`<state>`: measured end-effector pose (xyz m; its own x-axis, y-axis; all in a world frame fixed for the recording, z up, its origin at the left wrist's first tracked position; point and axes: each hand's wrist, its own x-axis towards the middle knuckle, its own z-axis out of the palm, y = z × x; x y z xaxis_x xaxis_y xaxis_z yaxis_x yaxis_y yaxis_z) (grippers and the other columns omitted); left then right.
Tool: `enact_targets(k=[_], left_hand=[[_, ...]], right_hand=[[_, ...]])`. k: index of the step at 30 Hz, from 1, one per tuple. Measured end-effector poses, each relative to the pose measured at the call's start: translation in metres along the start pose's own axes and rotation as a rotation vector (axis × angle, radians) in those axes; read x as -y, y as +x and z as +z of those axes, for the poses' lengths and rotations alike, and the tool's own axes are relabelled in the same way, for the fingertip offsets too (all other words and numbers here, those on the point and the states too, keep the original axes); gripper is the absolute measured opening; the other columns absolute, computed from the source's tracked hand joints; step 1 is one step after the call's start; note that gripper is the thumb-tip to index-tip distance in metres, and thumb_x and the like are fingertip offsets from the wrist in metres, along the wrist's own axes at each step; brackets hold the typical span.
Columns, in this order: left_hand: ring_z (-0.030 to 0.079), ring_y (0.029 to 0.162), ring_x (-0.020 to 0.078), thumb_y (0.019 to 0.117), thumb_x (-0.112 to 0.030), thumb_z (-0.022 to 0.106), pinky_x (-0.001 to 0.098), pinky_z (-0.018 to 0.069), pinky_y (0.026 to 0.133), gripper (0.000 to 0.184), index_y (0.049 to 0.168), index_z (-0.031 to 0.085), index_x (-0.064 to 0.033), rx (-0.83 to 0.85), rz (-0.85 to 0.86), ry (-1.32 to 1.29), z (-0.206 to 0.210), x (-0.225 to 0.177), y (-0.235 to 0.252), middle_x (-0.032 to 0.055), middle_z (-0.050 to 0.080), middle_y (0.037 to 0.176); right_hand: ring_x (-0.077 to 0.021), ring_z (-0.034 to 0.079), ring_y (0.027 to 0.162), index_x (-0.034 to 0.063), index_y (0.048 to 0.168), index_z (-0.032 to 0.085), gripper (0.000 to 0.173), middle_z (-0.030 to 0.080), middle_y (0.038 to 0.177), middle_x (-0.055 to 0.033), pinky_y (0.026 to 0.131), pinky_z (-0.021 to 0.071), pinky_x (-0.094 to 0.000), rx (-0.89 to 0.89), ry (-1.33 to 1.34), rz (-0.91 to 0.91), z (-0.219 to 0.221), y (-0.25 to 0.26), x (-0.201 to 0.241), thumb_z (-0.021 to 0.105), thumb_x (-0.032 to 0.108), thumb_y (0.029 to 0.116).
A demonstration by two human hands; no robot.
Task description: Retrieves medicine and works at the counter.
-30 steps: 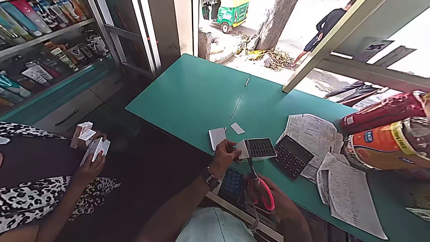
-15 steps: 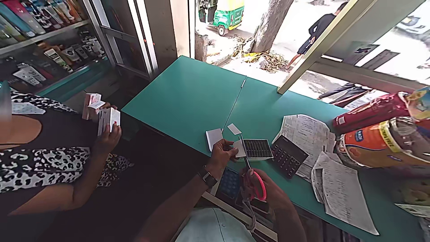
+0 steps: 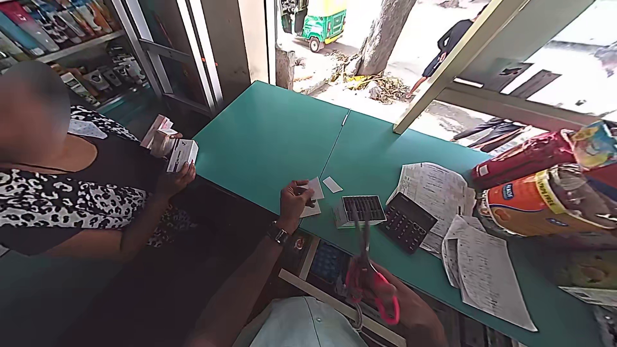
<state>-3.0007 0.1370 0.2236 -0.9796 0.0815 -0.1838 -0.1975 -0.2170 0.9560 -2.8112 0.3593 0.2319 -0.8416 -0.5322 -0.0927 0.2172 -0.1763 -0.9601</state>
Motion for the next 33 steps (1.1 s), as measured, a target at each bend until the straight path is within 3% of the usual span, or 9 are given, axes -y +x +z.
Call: enact_targets(k=[2,4,6,8,12,17,22,27,33], left_hand=[[0.071,0.073,0.0182,0.0957,-0.006,0.069,0.0321,0.0619,0.067,0.03,0.124,0.066,0.0042,-0.036,0.07,0.226,-0.005,0.007,0.019,0.0164,0.072,0.097],[0.07,0.1,0.0234,0.0938,-0.013,0.072,0.0373,0.0583,0.089,0.033,0.126,0.071,-0.0052,-0.055,0.169,0.5,-0.004,0.016,0.031,0.0172,0.069,0.119],[0.052,0.129,0.0378,0.0942,-0.024,0.072,0.0508,0.045,0.107,0.049,0.141,0.062,-0.01,-0.047,0.276,0.645,0.002,0.024,0.029,0.0212,0.052,0.146],[0.04,0.139,0.0427,0.0954,-0.039,0.068,0.0602,0.0349,0.113,0.059,0.146,0.057,-0.0109,-0.044,0.441,0.709,0.009,0.032,0.017,0.018,0.043,0.157],[0.038,0.146,0.0329,0.0866,-0.057,0.073,0.0561,0.0329,0.119,0.076,0.146,0.056,-0.0125,0.253,0.592,0.653,0.024,0.034,-0.02,0.0109,0.047,0.155],[0.034,0.15,0.0288,0.0804,-0.042,0.085,0.0536,0.034,0.119,0.093,0.158,0.039,-0.0176,0.434,0.586,0.808,0.037,0.05,-0.029,0.0084,0.038,0.162],[0.042,0.145,0.0285,0.08,-0.028,0.087,0.0531,0.0332,0.119,0.097,0.16,0.034,-0.0154,0.453,0.564,0.836,0.036,0.05,-0.02,0.0059,0.044,0.158],[0.046,0.141,0.0307,0.0809,-0.023,0.087,0.0514,0.0352,0.119,0.096,0.16,0.032,-0.0153,0.43,0.499,0.838,0.038,0.052,-0.022,0.0091,0.047,0.155],[0.05,0.134,0.0356,0.0767,-0.025,0.091,0.0528,0.0463,0.109,0.109,0.162,0.024,-0.0174,0.418,0.38,0.797,0.043,0.054,-0.021,0.0185,0.05,0.147]], right_hand=[[-0.0022,0.062,0.079,0.0249,0.129,0.056,0.062,0.066,0.096,0.0065,0.066,0.0516,-0.0191,0.031,-0.022,-0.035,-0.004,-0.019,0.005,0.063,0.071,0.088],[-0.0032,0.064,0.083,0.0241,0.134,0.057,0.061,0.068,0.1,0.0053,0.069,0.054,-0.0197,-0.012,0.014,-0.064,-0.008,-0.036,0.007,0.064,0.066,0.0901],[-0.003,0.064,0.083,0.0244,0.133,0.058,0.06,0.068,0.1,0.0055,0.071,0.0542,-0.0194,-0.086,0.004,-0.085,-0.013,-0.049,0.007,0.063,0.066,0.0908],[-0.0059,0.066,0.084,0.0248,0.132,0.059,0.059,0.07,0.1,0.0039,0.073,0.0563,-0.0227,-0.162,-0.028,-0.106,-0.017,-0.062,0.008,0.062,0.067,0.0912],[0.0018,0.062,0.071,0.0267,0.126,0.068,0.052,0.068,0.085,0.0122,0.062,0.0545,-0.0177,-0.467,-0.273,-0.051,-0.022,-0.1,0.017,0.07,0.062,0.0873],[-0.0022,0.056,0.059,0.0199,0.121,0.073,0.063,0.067,0.075,0.0077,0.057,0.0499,-0.0275,-0.658,-0.752,0.519,-0.016,-0.144,0.023,0.09,0.045,0.0659],[-0.0185,0.064,0.066,0.0211,0.135,0.062,0.055,0.069,0.081,-0.0032,0.062,0.0536,-0.0441,-0.458,-0.75,0.709,-0.011,-0.167,0.011,0.076,0.026,0.082],[-0.0189,0.061,0.062,0.0201,0.134,0.062,0.051,0.068,0.079,-0.0042,0.059,0.052,-0.0446,-0.676,-0.78,0.675,-0.005,-0.187,-0.013,0.071,0.027,0.0848],[-0.0453,0.069,0.093,0.0155,0.145,0.053,0.048,0.071,0.106,-0.0234,0.08,0.0508,-0.069,-0.857,-0.919,0.923,-0.014,-0.174,-0.041,0.061,0.028,0.0996]])
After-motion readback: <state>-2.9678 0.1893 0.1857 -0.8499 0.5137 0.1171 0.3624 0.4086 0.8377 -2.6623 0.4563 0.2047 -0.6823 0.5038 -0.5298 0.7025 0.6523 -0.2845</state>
